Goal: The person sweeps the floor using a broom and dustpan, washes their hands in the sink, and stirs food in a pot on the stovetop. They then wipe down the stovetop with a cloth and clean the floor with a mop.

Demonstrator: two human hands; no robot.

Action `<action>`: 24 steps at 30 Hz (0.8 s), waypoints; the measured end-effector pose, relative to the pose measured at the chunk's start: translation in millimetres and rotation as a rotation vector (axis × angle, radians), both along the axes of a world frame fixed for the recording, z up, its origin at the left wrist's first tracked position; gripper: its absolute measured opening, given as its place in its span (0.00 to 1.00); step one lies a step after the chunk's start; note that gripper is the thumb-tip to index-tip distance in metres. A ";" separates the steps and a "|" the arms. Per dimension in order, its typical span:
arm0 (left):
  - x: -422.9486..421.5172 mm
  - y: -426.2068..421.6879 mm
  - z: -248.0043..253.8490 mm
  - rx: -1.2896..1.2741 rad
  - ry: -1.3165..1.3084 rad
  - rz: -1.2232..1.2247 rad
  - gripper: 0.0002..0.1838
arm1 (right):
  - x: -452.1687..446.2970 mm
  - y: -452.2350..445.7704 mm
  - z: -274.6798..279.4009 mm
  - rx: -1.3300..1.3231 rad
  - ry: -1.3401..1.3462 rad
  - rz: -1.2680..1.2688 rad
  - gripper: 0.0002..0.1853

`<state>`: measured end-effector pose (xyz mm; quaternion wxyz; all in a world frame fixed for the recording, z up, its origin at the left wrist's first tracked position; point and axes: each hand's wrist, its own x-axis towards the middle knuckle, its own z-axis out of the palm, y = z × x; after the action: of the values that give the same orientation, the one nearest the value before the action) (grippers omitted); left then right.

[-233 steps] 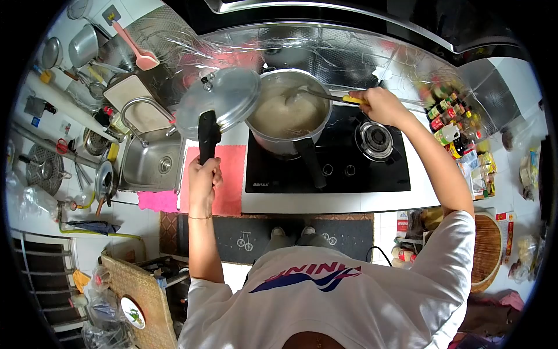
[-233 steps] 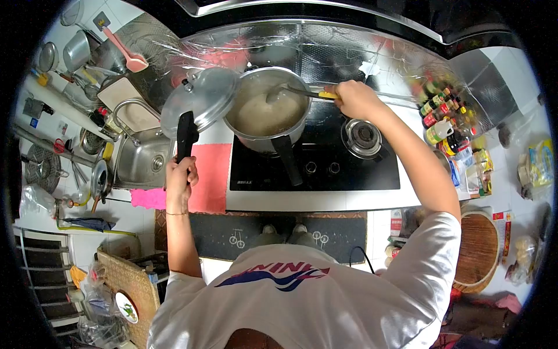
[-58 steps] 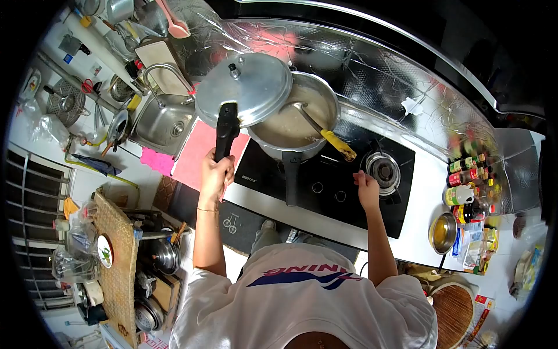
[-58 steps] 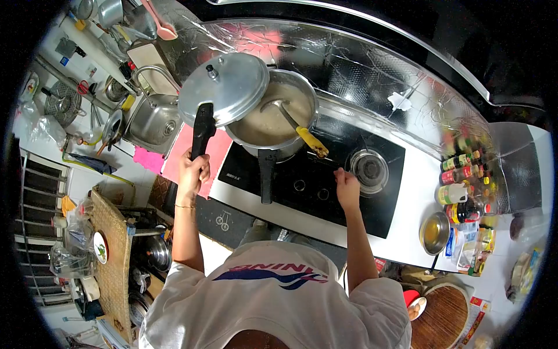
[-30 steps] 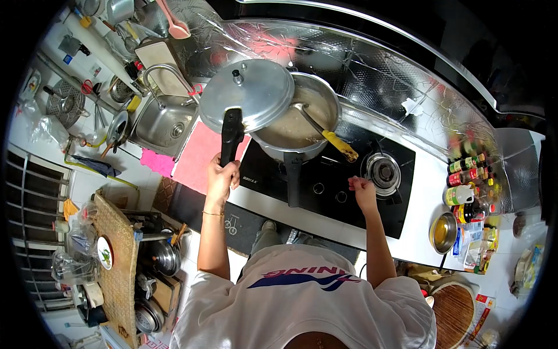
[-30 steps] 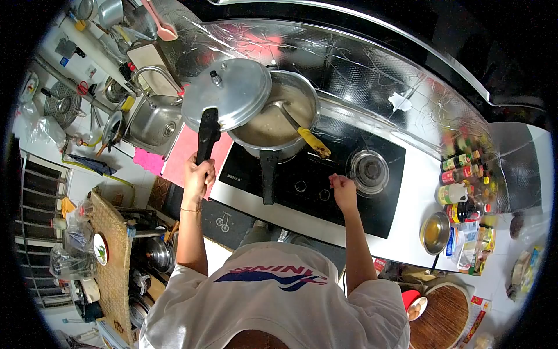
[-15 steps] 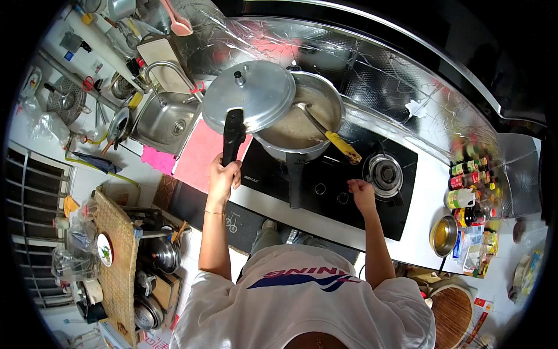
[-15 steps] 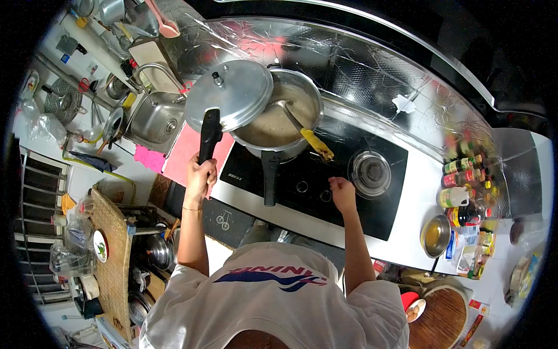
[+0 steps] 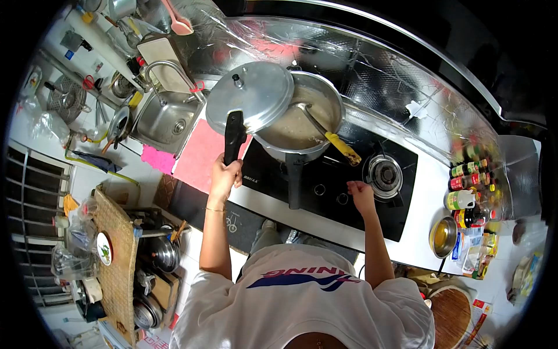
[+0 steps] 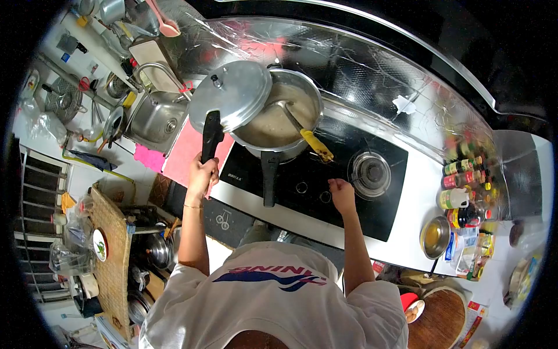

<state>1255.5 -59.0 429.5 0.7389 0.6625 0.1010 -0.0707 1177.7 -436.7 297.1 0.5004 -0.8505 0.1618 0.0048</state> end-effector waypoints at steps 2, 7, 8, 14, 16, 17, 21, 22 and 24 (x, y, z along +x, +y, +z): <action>0.6 0.4 0.6 0.022 0.000 0.004 0.08 | 2.8 0.0 -5.6 0.049 -0.014 0.009 0.16; 0.9 -0.9 2.4 0.019 0.015 0.022 0.09 | 5.2 9.1 4.9 0.121 0.000 0.011 0.14; 0.7 -1.3 3.4 0.020 0.015 0.023 0.09 | 5.6 8.7 1.2 0.128 -0.008 0.018 0.13; 1.3 -0.4 2.7 0.065 0.012 0.014 0.10 | 7.4 15.4 7.3 0.077 0.054 0.080 0.14; 0.9 -0.6 3.2 0.064 -0.001 0.011 0.11 | 7.4 18.9 13.5 0.077 0.071 0.078 0.14; 1.0 -0.1 2.3 0.065 -0.001 0.010 0.11 | 7.0 20.4 16.9 0.075 0.088 0.076 0.15; 2.0 0.5 1.8 0.070 0.004 0.007 0.11 | 5.3 22.3 22.5 0.046 0.078 0.088 0.15; 2.3 -0.1 2.3 0.069 0.007 0.011 0.11 | 4.6 22.2 23.2 0.049 0.072 0.090 0.15; 2.7 -0.1 2.8 0.079 0.008 0.007 0.11 | 3.8 21.1 21.5 0.051 0.066 0.091 0.15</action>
<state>1258.2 -59.1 432.3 0.7120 0.6904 0.1090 -0.0670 1181.5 -415.6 318.6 0.5157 -0.8433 0.1391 0.0599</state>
